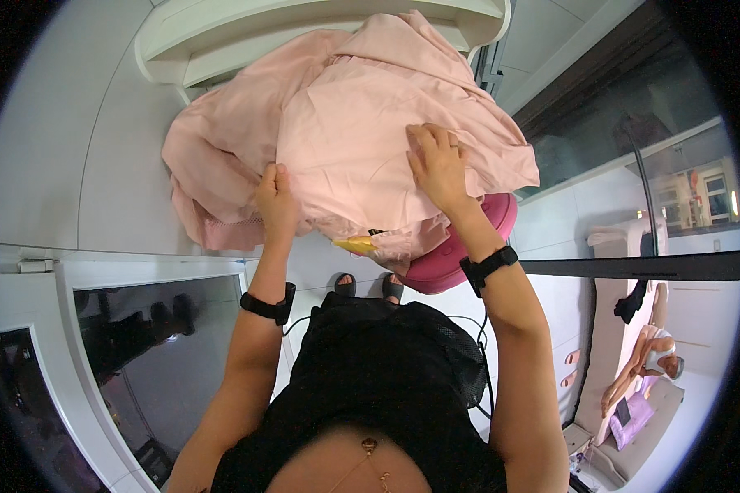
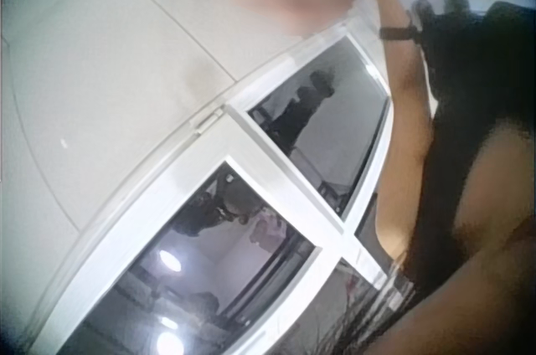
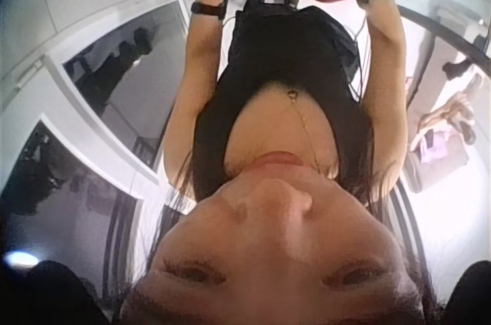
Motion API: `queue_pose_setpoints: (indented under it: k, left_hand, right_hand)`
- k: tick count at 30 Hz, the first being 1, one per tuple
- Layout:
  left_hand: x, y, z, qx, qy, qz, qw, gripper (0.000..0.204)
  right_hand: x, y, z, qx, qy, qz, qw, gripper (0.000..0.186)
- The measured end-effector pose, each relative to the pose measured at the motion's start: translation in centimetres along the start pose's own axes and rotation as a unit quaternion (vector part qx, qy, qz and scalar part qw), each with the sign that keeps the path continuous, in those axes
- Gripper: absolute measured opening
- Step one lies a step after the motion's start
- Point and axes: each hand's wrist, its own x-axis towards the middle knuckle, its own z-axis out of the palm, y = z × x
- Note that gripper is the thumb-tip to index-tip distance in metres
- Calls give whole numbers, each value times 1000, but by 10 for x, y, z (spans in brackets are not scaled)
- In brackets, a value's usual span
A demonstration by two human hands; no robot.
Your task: Inspecting a pink garment with lace trim near a laundry area.
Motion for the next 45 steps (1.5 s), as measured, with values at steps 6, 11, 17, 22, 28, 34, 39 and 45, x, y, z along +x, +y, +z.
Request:
queue_pose_setpoints:
  k: [6,11,17,22,28,34,39,45]
  left_hand:
    - [-1,-7,-2,26,-7,45,999,27]
    - [-3,-18,-7,63,0,78,995,26]
    - [-9,-12,-8,76,-8,84,993,24]
    - [-16,-20,-13,101,-17,127,987,19]
    - [-22,-35,-19,113,-11,127,985,16]
    - [-21,-32,-28,116,-41,117,985,18]
    - [-19,-24,-32,123,-53,101,986,18]
    - [-12,-19,-43,115,-77,142,980,19]
  right_hand:
    - [-22,6,13,-94,-108,-4,990,48]
    - [-23,6,19,-111,-178,30,977,53]
    - [-25,11,21,-109,-205,55,971,55]
    - [-23,4,12,-95,-204,49,973,57]
    - [12,12,-7,62,-99,39,992,42]
    - [37,10,0,-93,119,9,988,18]
    - [36,20,0,-82,88,0,993,13]
    - [25,7,-40,-37,111,-108,987,11]
